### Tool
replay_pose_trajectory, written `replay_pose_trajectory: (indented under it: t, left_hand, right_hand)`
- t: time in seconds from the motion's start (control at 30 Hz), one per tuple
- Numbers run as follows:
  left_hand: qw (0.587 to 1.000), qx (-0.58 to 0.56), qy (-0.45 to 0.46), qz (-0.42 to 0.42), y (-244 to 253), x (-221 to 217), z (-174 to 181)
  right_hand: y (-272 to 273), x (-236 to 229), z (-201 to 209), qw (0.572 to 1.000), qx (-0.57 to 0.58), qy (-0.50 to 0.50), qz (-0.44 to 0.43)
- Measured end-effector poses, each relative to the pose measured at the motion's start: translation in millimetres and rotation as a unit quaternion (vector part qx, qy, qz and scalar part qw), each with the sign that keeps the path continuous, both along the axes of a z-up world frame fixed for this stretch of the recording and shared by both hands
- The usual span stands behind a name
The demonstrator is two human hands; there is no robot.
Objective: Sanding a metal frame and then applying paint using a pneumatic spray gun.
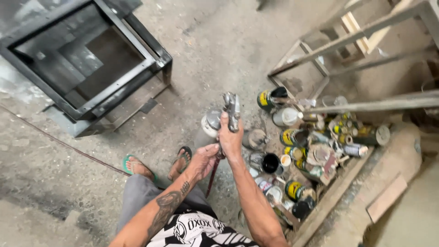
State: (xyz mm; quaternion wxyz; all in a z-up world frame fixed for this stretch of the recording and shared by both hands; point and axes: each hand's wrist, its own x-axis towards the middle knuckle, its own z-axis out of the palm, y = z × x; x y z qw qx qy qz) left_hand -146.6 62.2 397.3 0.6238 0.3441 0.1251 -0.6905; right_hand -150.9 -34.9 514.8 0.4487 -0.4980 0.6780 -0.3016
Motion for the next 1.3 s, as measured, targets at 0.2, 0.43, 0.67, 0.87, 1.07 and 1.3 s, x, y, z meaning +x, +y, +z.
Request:
replay_pose_trajectory:
  t: [0.2, 0.43, 0.67, 0.87, 1.07, 1.3]
  left_hand:
    - [1.000, 0.006, -0.009, 0.006, 1, 1, -27]
    - [0.998, -0.010, 0.062, 0.019, 14, 39, -17]
    - [0.995, -0.008, 0.090, -0.028, 11, 76, -36]
    - [0.968, -0.015, -0.148, -0.201, 17, 144, -24]
    - [0.390, 0.003, -0.913, -0.119, 22, 303, -189]
    - [0.348, 0.196, -0.857, -0.327, 15, 408, -152]
  right_hand:
    - [-9, -2, -35, 0.997, 0.061, 0.049, 0.002]
    - [12, 41, -13, 1.000, -0.002, 0.003, 0.026]
    - [14, 85, -5, 0.998, -0.016, 0.005, -0.054]
    - [14, 81, -33, 0.999, -0.048, 0.014, -0.015]
    - [19, 93, -31, 0.999, -0.016, 0.042, 0.017]
    - [7, 92, -45, 0.994, 0.020, 0.064, 0.090]
